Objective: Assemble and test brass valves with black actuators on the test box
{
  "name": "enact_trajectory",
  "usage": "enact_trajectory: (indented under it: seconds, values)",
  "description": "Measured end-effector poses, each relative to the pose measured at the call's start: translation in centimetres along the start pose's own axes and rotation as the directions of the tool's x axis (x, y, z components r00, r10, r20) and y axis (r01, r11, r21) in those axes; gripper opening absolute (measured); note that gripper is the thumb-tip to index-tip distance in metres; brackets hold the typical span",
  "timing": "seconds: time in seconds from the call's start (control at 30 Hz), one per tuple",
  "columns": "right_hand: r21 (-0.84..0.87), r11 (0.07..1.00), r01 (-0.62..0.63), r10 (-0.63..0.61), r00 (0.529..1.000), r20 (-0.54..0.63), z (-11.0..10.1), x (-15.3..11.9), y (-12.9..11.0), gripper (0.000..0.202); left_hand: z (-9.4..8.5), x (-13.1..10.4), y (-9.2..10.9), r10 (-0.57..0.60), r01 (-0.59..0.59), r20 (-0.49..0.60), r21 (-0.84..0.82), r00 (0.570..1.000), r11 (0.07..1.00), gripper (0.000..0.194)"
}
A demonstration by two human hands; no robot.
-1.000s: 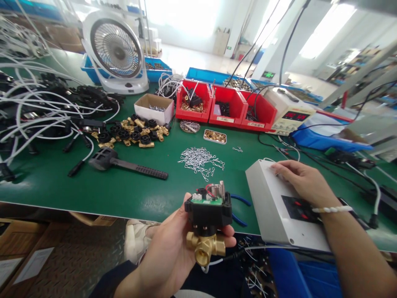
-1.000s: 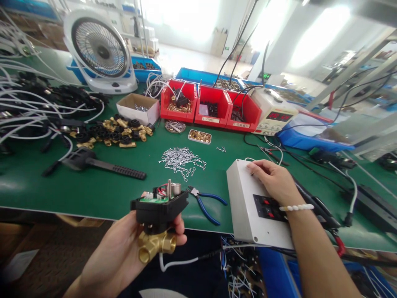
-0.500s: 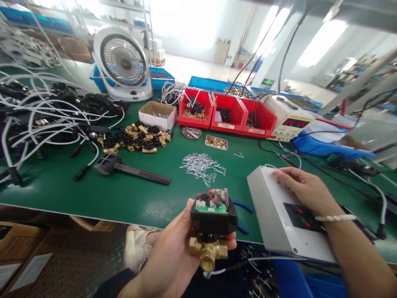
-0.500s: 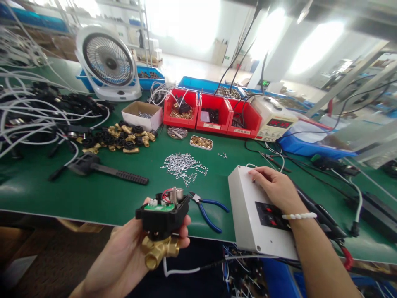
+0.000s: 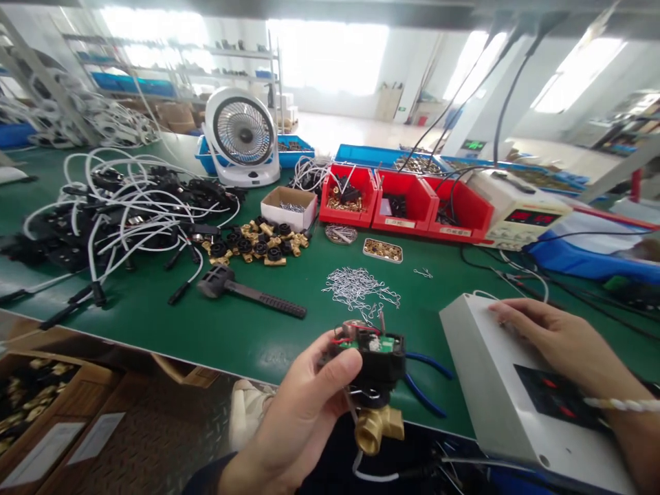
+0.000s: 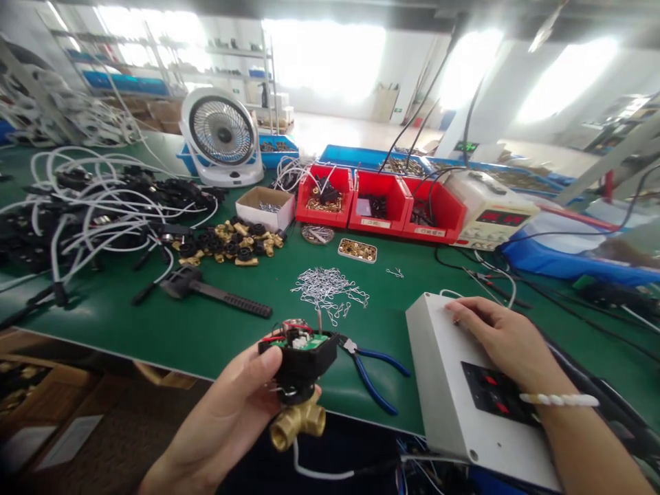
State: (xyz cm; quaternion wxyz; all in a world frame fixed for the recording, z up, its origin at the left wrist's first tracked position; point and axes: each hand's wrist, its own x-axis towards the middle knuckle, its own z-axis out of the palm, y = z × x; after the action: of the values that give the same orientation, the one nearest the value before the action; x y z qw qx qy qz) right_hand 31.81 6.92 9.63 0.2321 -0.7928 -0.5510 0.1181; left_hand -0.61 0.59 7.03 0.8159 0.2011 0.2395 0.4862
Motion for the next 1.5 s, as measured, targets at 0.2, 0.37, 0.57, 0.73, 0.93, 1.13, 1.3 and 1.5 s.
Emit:
enact_trajectory:
  seconds: [0.2, 0.37, 0.57, 0.73, 0.93, 1.13, 1.3, 1.5]
  values:
    - [-0.007, 1.000, 0.001, -0.001, 1.000, 0.009, 0.1, -0.4, -0.1, 0.048, 0.3, -0.1, 0.2, -0.054, 0.054, -0.042, 0.000, 0.998, 0.999, 0.025]
    - [-0.001, 1.000, 0.027, -0.027, 1.000, 0.013, 0.1, -0.7, -0.3, 0.052, 0.5, -0.3, 0.1, -0.039, 0.042, -0.044, 0.055, 0.998, 0.998, 0.030]
    - [0.007, 0.997, 0.081, -0.081, 0.997, 0.003, 0.0, -0.9, -0.3, 0.055, 0.7, -0.4, 0.1, -0.017, 0.022, -0.055, 0.083, 0.998, 0.996, 0.030]
    - [0.021, 0.995, 0.094, -0.094, 0.996, -0.003, 0.0, -1.1, -0.4, 0.056, 0.8, -0.6, 0.2, -0.019, 0.024, -0.052, 0.090, 0.998, 0.996, 0.032]
    - [0.029, 0.996, 0.085, -0.085, 0.996, -0.004, 0.0, -1.0, -0.6, 0.050, 0.7, -0.7, 0.1, -0.020, 0.027, -0.086, 0.087, 0.996, 0.996, 0.037]
    - [0.025, 0.997, 0.078, -0.078, 0.997, -0.003, 0.2, -1.0, -0.1, 0.045, 0.7, -0.8, 0.1, -0.030, 0.036, -0.081, 0.069, 0.996, 0.997, 0.038]
    - [0.041, 0.996, 0.076, -0.076, 0.997, -0.010, 0.1, -1.0, -0.1, 0.043, 1.0, -0.9, 0.5, -0.060, 0.064, -0.094, 0.045, 0.994, 0.997, 0.040]
    - [0.133, 0.987, 0.085, -0.079, 0.996, -0.050, 0.4, -1.0, 0.3, 0.037, 1.4, -1.2, 0.8, -0.065, 0.068, -0.090, 0.030, 0.994, 0.997, 0.039]
